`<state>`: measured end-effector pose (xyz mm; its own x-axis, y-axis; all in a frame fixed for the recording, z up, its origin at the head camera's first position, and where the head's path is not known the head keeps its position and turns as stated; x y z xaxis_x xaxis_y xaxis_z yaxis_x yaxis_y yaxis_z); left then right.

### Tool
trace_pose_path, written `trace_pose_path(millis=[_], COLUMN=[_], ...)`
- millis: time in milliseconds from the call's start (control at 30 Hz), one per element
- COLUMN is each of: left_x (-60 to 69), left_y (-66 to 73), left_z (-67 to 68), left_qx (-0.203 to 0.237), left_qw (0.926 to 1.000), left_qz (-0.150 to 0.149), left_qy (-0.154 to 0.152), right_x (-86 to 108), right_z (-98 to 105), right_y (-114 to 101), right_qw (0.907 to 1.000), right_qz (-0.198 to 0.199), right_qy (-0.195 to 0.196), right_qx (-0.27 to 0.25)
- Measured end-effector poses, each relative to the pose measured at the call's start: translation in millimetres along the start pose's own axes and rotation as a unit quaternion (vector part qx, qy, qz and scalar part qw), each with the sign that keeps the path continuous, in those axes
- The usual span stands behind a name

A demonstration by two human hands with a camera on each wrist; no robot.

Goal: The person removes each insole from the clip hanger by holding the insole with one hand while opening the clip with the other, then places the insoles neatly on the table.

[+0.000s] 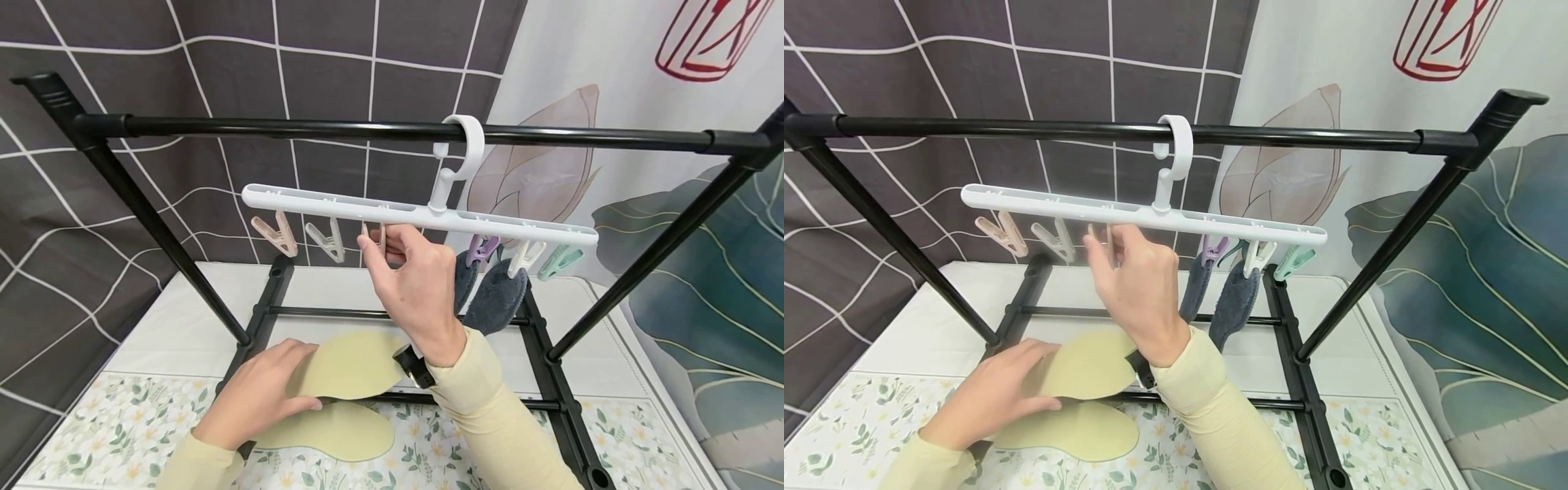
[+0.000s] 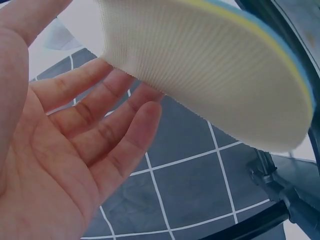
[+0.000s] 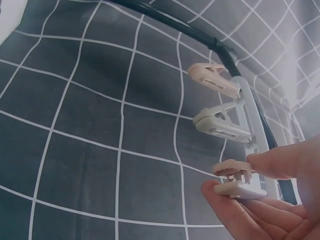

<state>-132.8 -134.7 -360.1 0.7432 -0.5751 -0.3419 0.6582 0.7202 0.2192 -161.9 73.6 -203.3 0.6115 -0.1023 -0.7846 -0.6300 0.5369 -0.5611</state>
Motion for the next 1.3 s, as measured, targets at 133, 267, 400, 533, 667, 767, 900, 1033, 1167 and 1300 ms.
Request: trace_pose_path(millis=[133, 267, 400, 533, 667, 767, 900, 1033, 1167, 1300], left_x=[4.5, 9.6, 14.8, 20.1, 26.5, 30.9, 35.7, 39.8, 43.9, 47.5], left_y=[3.8, 8.0, 12.2, 15.4, 17.4, 19.0, 20.9, 22.5, 23.6, 21.9], left_z=[2.2, 3.6, 3.4, 1.8, -0.8, -1.1, -1.1, -3.5, -7.1, -12.1], left_qx=[-0.007, -0.010, -0.012, -0.008, 0.008, 0.009, -0.004, -0.012, -0.020, -0.008], left_qw=[1.0000, 0.9998, 0.9994, 0.9991, 0.9983, 0.9976, 0.9968, 0.9953, 0.9935, 0.9919], left_qz=[-0.005, -0.017, -0.030, -0.037, -0.038, -0.044, -0.054, -0.063, -0.076, -0.072], left_qy=[-0.006, -0.006, -0.010, -0.020, -0.043, -0.053, -0.059, -0.073, -0.082, -0.104], right_x=[0.4, 0.5, 0.6, 0.6, 0.8, 1.2, 1.5, 1.1, 0.4, -0.1], right_z=[0, -1, -1, -1, -1, -2, -2, -2, -3, -2], right_y=[1, 1, 2, 2, 3, 4, 4, 5, 5, 5], right_qw=[1.0000, 1.0000, 1.0000, 1.0000, 1.0000, 0.9999, 0.9999, 0.9999, 1.0000, 0.9999], right_qz=[0.000, 0.000, -0.002, -0.002, -0.002, -0.004, -0.005, -0.002, 0.001, 0.007], right_qy=[0.000, -0.002, -0.005, -0.005, -0.007, -0.009, -0.010, -0.010, -0.007, -0.005], right_qx=[-0.005, -0.007, -0.006, -0.003, -0.001, 0.001, 0.001, -0.001, -0.005, -0.008])
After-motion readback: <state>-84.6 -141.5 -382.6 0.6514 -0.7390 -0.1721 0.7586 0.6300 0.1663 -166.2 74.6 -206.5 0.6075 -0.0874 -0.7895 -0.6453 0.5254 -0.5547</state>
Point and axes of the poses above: each hand's wrist, its own x-axis away from the middle knuckle, its own z-axis out of the back of the hand, y = z × x, the point moved 6 cm from there along -x, towards the middle knuckle, and after that the axes turned 9 degrees about -z, right-handed, at the moved point
